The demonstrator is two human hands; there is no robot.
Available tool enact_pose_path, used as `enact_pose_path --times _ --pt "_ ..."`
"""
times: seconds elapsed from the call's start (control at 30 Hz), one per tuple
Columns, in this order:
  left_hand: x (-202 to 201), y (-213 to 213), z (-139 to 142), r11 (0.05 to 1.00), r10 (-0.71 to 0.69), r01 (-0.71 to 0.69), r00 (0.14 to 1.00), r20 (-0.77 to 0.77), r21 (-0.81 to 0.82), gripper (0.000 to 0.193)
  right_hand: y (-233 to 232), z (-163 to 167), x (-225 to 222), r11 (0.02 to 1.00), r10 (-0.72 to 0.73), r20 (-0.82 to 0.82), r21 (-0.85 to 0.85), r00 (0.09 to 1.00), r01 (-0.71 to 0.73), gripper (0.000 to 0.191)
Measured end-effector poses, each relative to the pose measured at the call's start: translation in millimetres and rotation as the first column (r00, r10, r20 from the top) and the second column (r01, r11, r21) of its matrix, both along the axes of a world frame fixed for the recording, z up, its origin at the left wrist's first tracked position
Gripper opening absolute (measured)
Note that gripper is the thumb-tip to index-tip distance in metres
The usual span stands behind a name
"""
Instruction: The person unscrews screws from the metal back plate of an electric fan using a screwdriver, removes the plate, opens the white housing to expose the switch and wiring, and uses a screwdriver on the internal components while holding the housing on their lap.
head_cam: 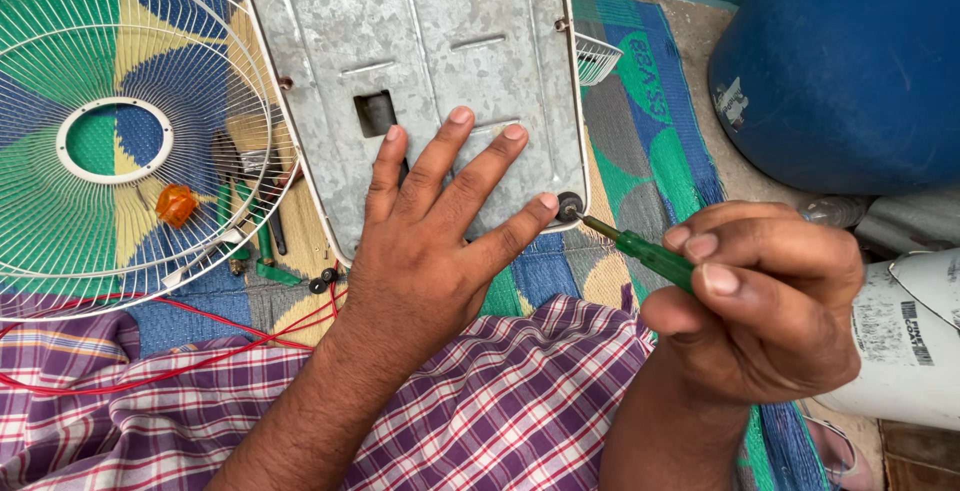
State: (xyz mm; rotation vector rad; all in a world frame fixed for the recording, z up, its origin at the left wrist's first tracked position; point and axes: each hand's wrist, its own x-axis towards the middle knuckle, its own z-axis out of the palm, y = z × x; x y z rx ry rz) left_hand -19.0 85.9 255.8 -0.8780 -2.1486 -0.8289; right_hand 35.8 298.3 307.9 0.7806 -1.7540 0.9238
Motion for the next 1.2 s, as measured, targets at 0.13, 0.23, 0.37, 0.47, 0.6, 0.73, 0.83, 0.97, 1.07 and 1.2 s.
enact_pose_path --times 0.13,0.23,0.37,0.47,0.6,0.73,0.83,0.97,1.07,1.2 --pt "0.0 1.2 -1.7 1.0 0.0 0.0 1.0 -0.005 -0.01 0.032 -9.0 1.8 -0.9 1.0 0.008 -0.008 -0.017 1.0 -0.008 0.03" --pt "0.3 3.6 -5.0 1.0 0.006 -0.007 1.0 -0.013 -0.019 0.032 -14.3 4.4 -4.4 0.997 0.072 0.002 0.001 0.997 -0.072 0.028" --pt "1.9 8.1 -8.5 0.999 0.003 -0.003 1.0 -0.013 -0.032 0.03 -20.2 13.5 -6.6 0.989 0.128 0.027 0.07 0.991 -0.13 0.021" --pt "4.9 11.8 -7.2 0.998 -0.005 0.005 1.0 -0.006 -0.055 0.03 -24.6 23.7 -1.8 0.972 0.153 0.113 0.16 0.982 -0.17 0.014" --pt "10.5 20.0 -2.3 0.999 -0.032 0.031 0.999 -0.018 -0.045 0.031 -33.3 28.1 1.4 0.951 0.141 0.253 0.235 0.957 -0.202 0.016" --pt "10.5 20.7 -2.3 0.998 -0.01 0.01 1.0 -0.009 -0.054 0.031 -36.0 20.3 -0.5 0.962 0.183 0.213 0.165 0.96 -0.22 0.009" --pt "6.0 12.5 -5.3 0.999 -0.007 0.008 1.0 0.014 -0.035 0.031 -29.8 10.9 -1.3 0.983 0.172 0.118 0.04 0.978 -0.177 0.014" --pt "1.0 6.3 -7.7 1.0 0.002 -0.002 1.0 0.021 -0.013 0.033 -11.2 0.4 -6.9 0.994 0.105 -0.021 -0.005 0.994 -0.105 0.027" --pt "0.4 6.6 -8.1 1.0 -0.001 0.001 1.0 0.024 -0.013 0.032 2.9 -4.9 -7.1 0.999 0.04 -0.037 -0.001 0.999 -0.04 0.028" --pt "0.6 7.4 -8.8 1.0 -0.003 0.003 1.0 0.021 -0.012 0.032 10.4 -10.5 -4.3 0.999 0.043 -0.017 -0.017 0.999 -0.044 0.028"
